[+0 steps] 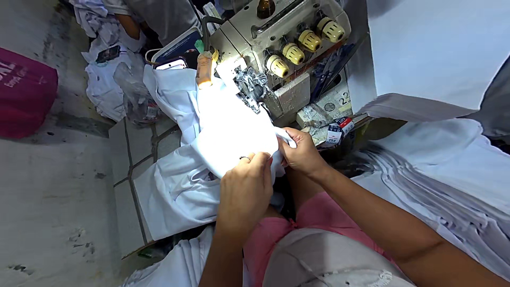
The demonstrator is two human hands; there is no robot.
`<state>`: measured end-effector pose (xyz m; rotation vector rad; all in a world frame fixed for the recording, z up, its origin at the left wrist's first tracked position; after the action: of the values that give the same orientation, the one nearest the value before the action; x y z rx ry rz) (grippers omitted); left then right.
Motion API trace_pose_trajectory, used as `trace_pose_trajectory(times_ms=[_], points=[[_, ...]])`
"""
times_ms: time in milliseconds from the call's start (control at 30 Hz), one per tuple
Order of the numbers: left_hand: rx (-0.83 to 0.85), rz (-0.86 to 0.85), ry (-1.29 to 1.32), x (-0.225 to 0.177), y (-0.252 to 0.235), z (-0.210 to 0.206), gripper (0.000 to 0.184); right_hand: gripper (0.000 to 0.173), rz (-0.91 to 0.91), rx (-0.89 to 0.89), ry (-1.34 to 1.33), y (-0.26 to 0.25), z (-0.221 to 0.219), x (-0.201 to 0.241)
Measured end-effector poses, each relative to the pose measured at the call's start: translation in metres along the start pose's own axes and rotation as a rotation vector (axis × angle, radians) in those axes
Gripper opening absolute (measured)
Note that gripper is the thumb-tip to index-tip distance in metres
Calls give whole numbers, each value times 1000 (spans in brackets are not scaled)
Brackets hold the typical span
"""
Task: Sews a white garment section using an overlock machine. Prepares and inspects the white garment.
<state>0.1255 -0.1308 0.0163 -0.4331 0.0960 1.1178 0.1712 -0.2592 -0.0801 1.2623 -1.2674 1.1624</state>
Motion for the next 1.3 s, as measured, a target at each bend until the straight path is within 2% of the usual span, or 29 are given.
trace_pose_trajectory(times_ms=[100, 267, 400, 633, 733, 833, 967, 1033, 1133, 1300], points=[[25, 40, -23, 4, -14, -8, 20, 14, -3, -13, 40, -7, -1, -2], [115, 200, -91, 3, -38, -10, 20, 20, 61, -6, 83, -15, -3, -2], [150, 240, -144, -2, -45, -13, 21, 18, 70, -8, 103, -15, -3, 1], [178, 314, -164, 3, -62, -18, 25, 27, 170, -19, 179, -17, -3, 6], [154, 259, -172, -4, -41, -21, 22, 29, 266, -19, 364, -10, 2, 7], [32, 122, -164, -7, -7, -33, 14, 24, 271, 59, 464, 10, 13, 2], [-143, -121, 15, 2, 32, -58, 12, 13, 40, 209, 278, 37, 34, -18], [-235, -219, 118, 8, 45, -69, 21, 11, -65, 257, 193, 48, 38, -26], [-344, -340, 287, 15, 54, -73, 15, 11, -97, 264, 139, 60, 40, -35], [-326, -434, 394, 7, 55, -70, 10, 10, -153, 274, 75, 69, 37, -37]])
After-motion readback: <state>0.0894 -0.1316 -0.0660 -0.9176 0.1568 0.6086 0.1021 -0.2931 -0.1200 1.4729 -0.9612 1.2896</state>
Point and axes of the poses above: each hand's wrist, its own y-axis away from the middle knuckle, its own z-axis out of the back of the hand, x = y × z, the point moved 5 cm from there along -y, towards the middle knuckle
